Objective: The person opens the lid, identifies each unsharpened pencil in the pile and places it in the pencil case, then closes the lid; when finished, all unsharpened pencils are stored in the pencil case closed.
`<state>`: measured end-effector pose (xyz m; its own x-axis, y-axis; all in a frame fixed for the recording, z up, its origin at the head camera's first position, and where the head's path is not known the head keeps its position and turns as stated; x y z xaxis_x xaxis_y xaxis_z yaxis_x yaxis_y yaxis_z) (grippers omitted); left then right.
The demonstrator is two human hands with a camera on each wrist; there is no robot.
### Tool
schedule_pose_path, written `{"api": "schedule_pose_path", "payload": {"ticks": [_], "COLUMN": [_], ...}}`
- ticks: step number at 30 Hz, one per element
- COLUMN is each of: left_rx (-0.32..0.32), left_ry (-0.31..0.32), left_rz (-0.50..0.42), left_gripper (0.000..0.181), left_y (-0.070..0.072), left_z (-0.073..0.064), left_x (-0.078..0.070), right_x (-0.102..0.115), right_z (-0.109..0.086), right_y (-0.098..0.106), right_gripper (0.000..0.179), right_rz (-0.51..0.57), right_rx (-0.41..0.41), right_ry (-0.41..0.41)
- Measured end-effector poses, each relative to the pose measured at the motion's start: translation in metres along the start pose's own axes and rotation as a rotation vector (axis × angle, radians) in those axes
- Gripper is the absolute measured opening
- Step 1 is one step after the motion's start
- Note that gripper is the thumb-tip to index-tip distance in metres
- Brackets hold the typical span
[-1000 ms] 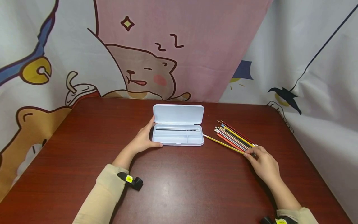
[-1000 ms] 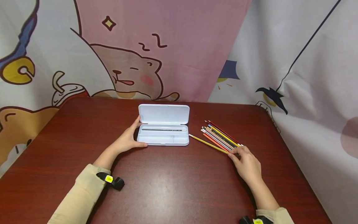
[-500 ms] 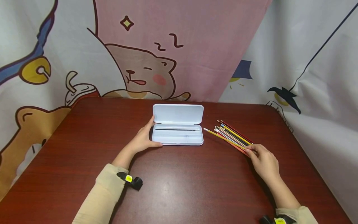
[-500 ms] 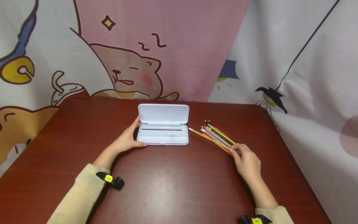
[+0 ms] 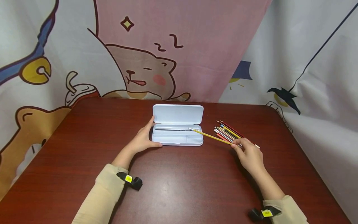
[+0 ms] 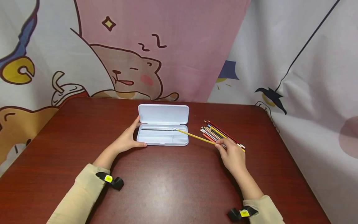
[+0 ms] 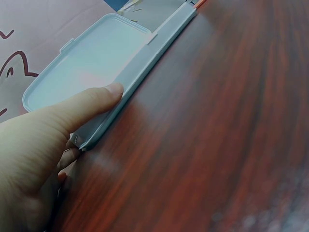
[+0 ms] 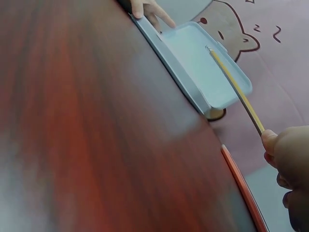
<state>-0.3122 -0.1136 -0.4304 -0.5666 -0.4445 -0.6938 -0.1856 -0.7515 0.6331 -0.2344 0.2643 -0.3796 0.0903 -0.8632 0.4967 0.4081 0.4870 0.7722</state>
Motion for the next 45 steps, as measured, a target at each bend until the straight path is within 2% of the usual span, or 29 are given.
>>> {"api": "schedule_pose_path", "payload": {"ticks": [13,29,38,45], "left_rx": [-0.002,-0.007,-0.008,-0.008], "left_ry": [-0.015,-0.013,-0.022,-0.014], "left_rz": [-0.003,0.003,0.002,0.003], "left_gripper": [0.127,0.128,0.128,0.128], "left_y": [-0.001,0.0,0.0,0.0], "left_z": [0.001,0.0,0.001,0.001], "left_x": [-0.002,-0.002,-0.002,-0.001], "right_x": [0.049,0.077,0.088,0.094], "right_z": [0.022,0.046,0.051,0.055], "right_y": [-0.036,-0.08,-0.095,-0.108], "right_gripper": [0.01,0.007,0.007,0.006], "right_rz": [0.094,0.119,0.135,0.098], "right_rx": [0.022,0.123,0.147,0.206], "right_ry": [0.148,0.164,0.166,0.136]}}
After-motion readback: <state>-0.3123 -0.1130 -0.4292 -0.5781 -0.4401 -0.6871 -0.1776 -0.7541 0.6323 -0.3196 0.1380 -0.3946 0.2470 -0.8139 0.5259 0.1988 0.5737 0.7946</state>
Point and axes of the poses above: each hand's wrist, its own z-axis towards the middle knuckle, its own y-axis out of the back of the hand, x = y × z, the point moved 10 cm from there along z, towards the middle knuckle, and after that the axes turned 13 degrees about -y, right-handed, at the moved point
